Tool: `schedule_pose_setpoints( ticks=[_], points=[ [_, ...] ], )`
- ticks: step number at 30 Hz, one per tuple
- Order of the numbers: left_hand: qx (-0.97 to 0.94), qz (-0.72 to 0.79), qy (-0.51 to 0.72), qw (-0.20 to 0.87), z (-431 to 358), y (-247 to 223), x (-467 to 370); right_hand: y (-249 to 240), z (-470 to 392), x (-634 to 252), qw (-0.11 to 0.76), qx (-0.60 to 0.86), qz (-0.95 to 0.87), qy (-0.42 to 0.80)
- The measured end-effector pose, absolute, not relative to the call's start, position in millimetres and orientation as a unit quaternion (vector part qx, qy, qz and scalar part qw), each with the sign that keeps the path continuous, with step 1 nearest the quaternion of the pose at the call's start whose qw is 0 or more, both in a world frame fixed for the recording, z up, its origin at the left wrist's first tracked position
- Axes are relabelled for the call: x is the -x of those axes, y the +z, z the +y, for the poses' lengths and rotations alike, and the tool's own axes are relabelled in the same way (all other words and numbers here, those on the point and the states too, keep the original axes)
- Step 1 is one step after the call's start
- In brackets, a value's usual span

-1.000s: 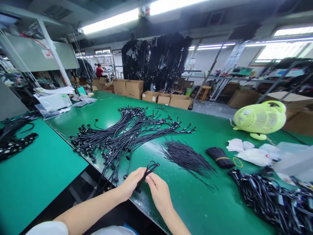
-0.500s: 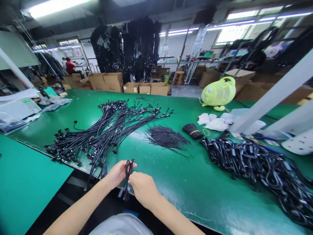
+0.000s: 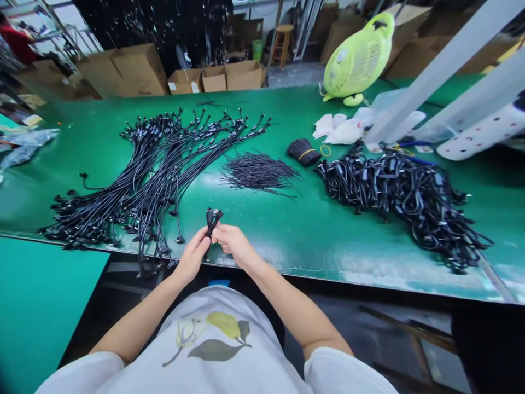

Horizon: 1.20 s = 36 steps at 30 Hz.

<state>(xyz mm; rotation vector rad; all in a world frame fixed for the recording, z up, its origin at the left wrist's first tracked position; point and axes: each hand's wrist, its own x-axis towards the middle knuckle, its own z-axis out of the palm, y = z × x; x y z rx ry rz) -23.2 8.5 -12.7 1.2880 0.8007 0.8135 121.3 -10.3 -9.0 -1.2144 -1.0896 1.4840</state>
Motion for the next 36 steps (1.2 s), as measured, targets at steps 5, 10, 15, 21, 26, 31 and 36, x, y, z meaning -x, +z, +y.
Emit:
schedule_pose_setpoints(
  ticks=[5, 10, 15, 21, 26, 31, 36],
  points=[
    [-0.465, 0.346, 0.382, 0.72, 14.9, -2.2, 18.7, -13.2, -16.6, -134.3, 0.4, 0.479, -0.457, 0.634],
    [-0.475, 0.366, 0.353, 0.718, 18.0, -1.8, 15.0, 12.3, -15.1, -156.6, 0.47, 0.616, -0.516, 0.366],
    [-0.515, 0.383, 0.282, 0.713, 14.8, -0.5, 9.6, 23.5, -7.0, -155.0, 0.434, 0.631, -0.591, 0.253],
    [-0.46, 0.348, 0.258, 0.775, 16.2, 3.5, 8.8, 17.1, -8.7, -158.6, 0.465, 0.479, -0.72, 0.19],
    [-0.45, 0.35, 0.236, 0.787, 8.4, 6.2, 5.7, 18.7, -10.7, -159.4, 0.519, 0.464, -0.621, 0.36],
    [-0.392, 0.318, 0.197, 0.841, 1.3, 1.3, -1.0, 19.8, -14.7, -134.0, 0.64, 0.391, -0.348, 0.563],
    [-0.31, 0.277, 0.191, 0.889, -8.2, 0.3, -5.7, 31.0, -10.6, -120.8, 0.714, 0.329, -0.236, 0.571]
  ],
)
